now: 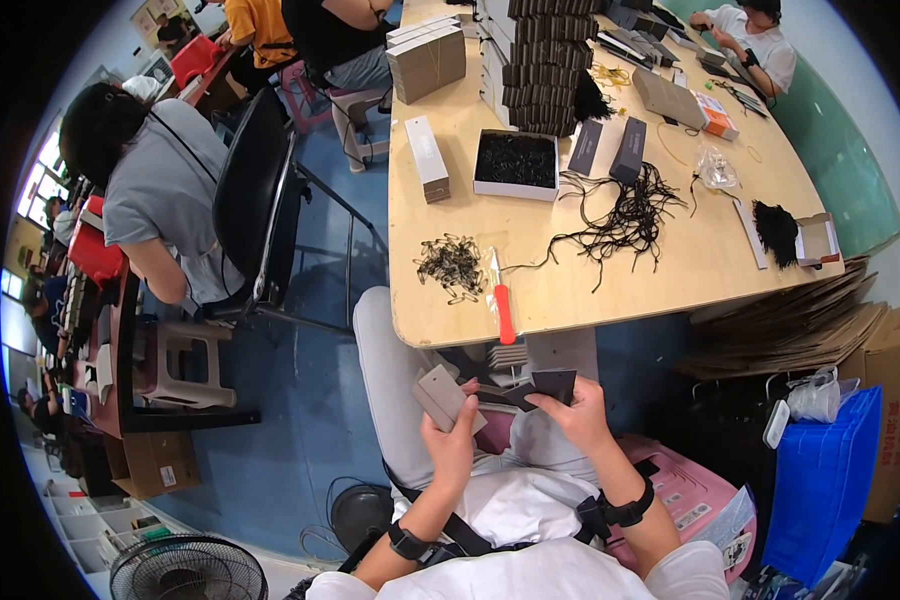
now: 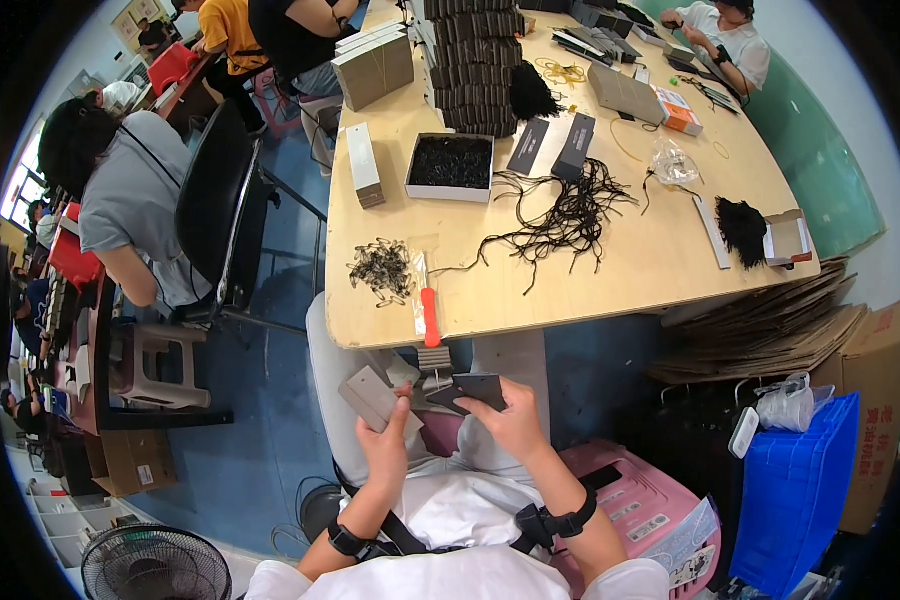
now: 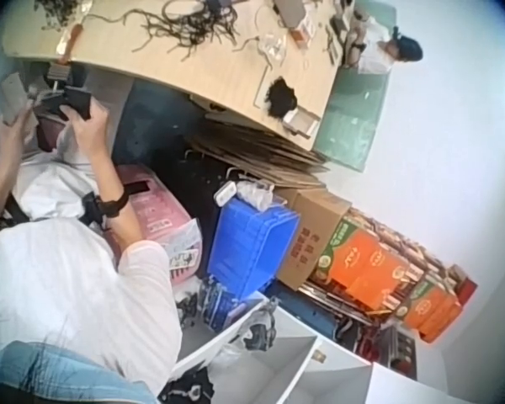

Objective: Manually assembling small black components with cords into individual sign or display units.

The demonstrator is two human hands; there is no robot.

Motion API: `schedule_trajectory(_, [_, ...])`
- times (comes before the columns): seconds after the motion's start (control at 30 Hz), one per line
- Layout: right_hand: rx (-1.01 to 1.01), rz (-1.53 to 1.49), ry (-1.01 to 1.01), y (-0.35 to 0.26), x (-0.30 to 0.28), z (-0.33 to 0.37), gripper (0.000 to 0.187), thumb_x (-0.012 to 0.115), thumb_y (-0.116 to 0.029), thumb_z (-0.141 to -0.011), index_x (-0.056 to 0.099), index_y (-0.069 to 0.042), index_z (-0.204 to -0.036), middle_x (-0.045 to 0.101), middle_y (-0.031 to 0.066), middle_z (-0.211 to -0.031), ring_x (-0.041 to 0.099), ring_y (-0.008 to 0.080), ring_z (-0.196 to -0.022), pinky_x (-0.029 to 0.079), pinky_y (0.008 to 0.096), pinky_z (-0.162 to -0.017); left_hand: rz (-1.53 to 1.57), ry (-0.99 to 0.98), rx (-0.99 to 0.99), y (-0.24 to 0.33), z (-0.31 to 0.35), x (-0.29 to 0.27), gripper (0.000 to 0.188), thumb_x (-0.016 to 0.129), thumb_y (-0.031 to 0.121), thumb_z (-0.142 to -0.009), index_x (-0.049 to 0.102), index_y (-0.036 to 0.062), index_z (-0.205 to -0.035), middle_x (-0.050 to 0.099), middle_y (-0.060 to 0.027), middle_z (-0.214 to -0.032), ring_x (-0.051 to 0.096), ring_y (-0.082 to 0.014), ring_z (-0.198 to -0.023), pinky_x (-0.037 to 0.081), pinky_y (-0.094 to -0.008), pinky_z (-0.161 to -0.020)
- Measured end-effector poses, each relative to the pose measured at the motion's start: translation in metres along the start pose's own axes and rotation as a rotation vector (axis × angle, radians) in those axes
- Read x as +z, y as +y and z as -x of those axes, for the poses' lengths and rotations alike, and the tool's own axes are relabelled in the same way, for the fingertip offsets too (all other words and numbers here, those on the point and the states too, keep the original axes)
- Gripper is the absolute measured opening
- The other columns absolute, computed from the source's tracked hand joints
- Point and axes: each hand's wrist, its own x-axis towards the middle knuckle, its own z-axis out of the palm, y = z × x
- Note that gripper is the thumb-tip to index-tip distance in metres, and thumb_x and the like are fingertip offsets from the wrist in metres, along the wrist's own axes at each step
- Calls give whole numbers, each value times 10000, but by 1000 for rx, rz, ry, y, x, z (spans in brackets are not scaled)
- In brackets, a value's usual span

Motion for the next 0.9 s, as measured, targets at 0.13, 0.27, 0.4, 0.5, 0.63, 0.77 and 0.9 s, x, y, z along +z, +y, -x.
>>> schedule_trajectory(0.13, [-64, 45, 19, 2, -2, -1, 151, 737, -9, -762, 704, 10, -908, 692, 67, -805, 649, 126, -730, 493, 255, -651, -11, -73, -47, 4, 2, -15, 187, 656, 96, -888, 602, -44, -1001, 681, -130, -936, 664, -208, -892, 517, -311, -815])
schedule_trajectory(0.27, [-64, 102, -5, 1, -3, -3, 137, 740, -10, -758, 703, 22, -886, 685, 70, -793, 640, 133, -702, 486, 249, -632, 30, -159, -69, 6, 9, -19, 174, 639, 73, -893, 593, -59, -997, 676, -147, -918, 672, -228, -837, 545, -349, -793])
schedule_trajectory(0.4, [-118, 63, -4, 4, 2, -3, 156, 748, -28, -764, 694, 27, -899, 689, 73, -797, 631, 123, -693, 486, 252, -626, 55, -250, -68, 4, 13, -16, 199, 606, 77, -919, 556, -68, -1045, 671, -152, -937, 677, -243, -835, 562, -376, -798])
schedule_trajectory(0.5, [-37, 12, 40, 5, 7, -6, 176, 753, -51, -774, 683, 26, -916, 697, 73, -810, 626, 109, -701, 489, 254, -631, 45, -270, -71, 3, 14, -15, 206, 605, 82, -918, 563, -74, -1046, 671, -150, -909, 676, -247, -805, 565, -380, -773])
schedule_trajectory(0.63, [-12, -32, 55, 10, 8, -9, 170, 742, -60, -793, 675, 17, -929, 703, 67, -823, 622, 96, -712, 494, 255, -642, -210, -339, 200, -12, 10, -21, 202, 620, 42, -898, 568, -54, -1068, 668, -127, -907, 672, -219, -801, 569, -350, -748])
schedule_trajectory(0.77, [77, -95, 57, 11, 6, -8, 154, 731, -53, -803, 665, 3, -929, 700, 49, -855, 624, 90, -761, 496, 249, -678, -84, -358, -83, 7, 15, -6, 213, 652, 14, -865, 581, -37, -1059, 667, -102, -906, 663, -180, -807, 559, -312, -718])
schedule_trajectory(0.9, [95, -264, 116, 4, 9, -11, 151, 724, -43, -806, 652, -4, -933, 693, 43, -895, 616, 83, -804, 489, 240, -705, -143, -339, -42, 0, 14, 3, 230, 711, 45, -824, 600, -11, -1017, 652, -49, -859, 628, -121, -737, 510, -256, -645])
